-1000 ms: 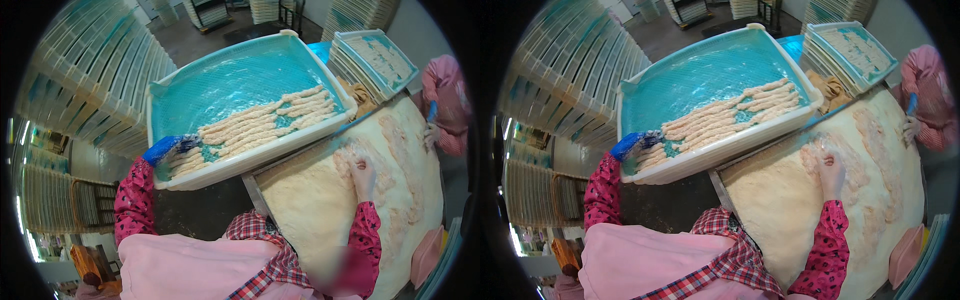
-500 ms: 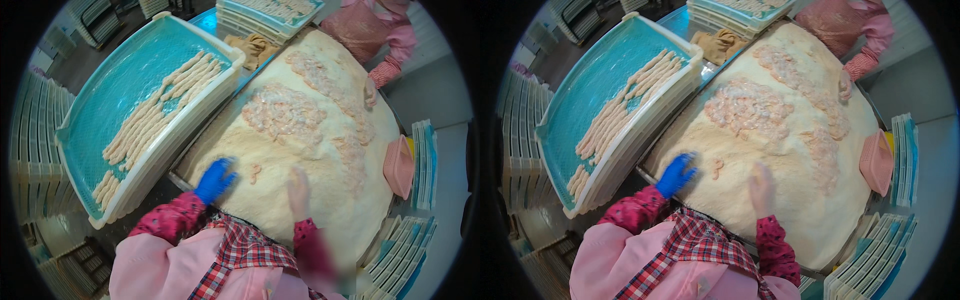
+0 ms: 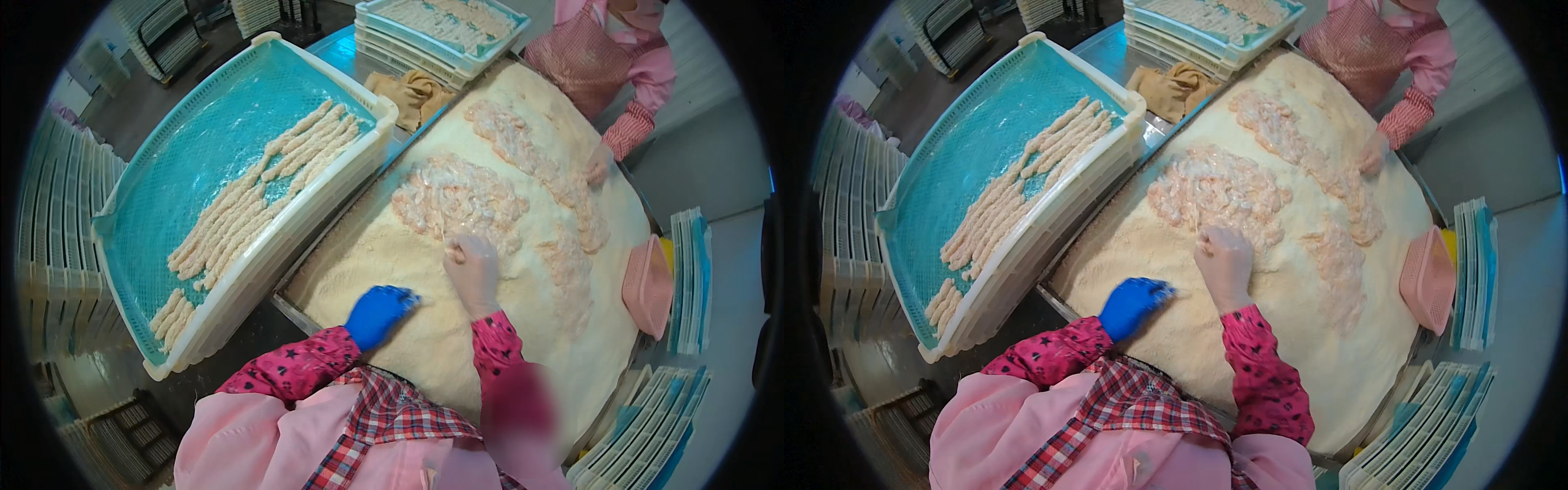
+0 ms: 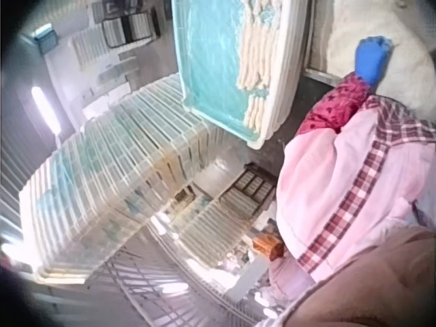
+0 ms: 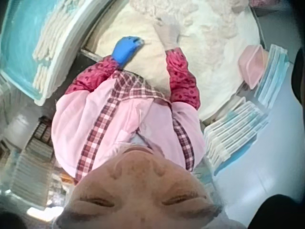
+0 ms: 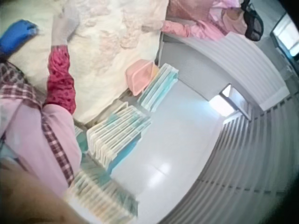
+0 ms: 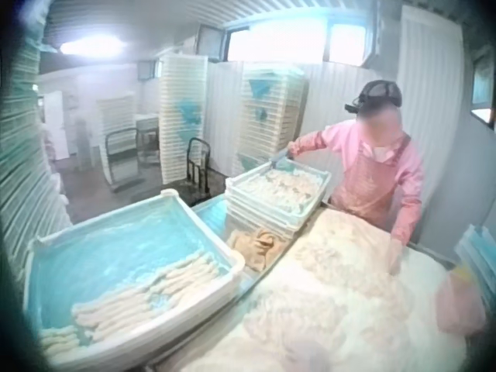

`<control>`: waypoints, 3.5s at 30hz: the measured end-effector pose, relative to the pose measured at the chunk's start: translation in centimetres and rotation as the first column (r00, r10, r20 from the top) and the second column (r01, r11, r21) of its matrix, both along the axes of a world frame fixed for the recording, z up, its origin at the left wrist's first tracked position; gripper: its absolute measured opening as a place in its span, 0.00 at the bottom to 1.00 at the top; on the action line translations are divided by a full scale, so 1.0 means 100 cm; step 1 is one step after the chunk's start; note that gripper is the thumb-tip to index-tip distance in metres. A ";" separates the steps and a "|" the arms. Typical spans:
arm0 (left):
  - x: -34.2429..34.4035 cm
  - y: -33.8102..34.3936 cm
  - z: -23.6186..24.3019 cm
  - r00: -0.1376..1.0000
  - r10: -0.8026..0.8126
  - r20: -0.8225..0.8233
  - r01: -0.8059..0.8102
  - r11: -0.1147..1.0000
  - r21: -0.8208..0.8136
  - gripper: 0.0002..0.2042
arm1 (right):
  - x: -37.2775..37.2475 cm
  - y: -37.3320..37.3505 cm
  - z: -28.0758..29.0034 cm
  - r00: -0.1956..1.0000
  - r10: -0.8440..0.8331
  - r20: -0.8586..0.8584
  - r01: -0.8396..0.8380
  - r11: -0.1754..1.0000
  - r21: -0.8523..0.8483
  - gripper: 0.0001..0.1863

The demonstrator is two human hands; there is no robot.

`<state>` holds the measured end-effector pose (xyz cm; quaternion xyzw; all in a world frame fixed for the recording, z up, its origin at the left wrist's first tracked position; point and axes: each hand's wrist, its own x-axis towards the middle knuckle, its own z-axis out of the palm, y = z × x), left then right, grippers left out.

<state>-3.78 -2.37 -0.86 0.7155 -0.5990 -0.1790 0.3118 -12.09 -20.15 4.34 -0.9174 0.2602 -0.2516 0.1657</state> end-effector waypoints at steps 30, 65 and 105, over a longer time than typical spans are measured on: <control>-0.013 -0.019 -0.013 -0.480 0.024 -0.877 -0.143 0.984 0.106 0.23 | -0.108 0.047 -0.028 0.988 -0.025 -0.153 0.055 0.979 0.194 0.17; -0.067 -0.040 -0.035 0.177 -0.249 -0.952 -0.355 0.886 -0.298 0.29 | -0.024 0.096 0.012 0.856 0.179 0.485 -0.317 0.923 0.219 0.32; 0.102 0.082 0.136 -0.185 -0.003 -0.983 -0.684 0.718 0.126 0.22 | 0.085 -0.100 -0.006 0.953 0.236 -0.187 -0.276 0.934 -0.227 0.05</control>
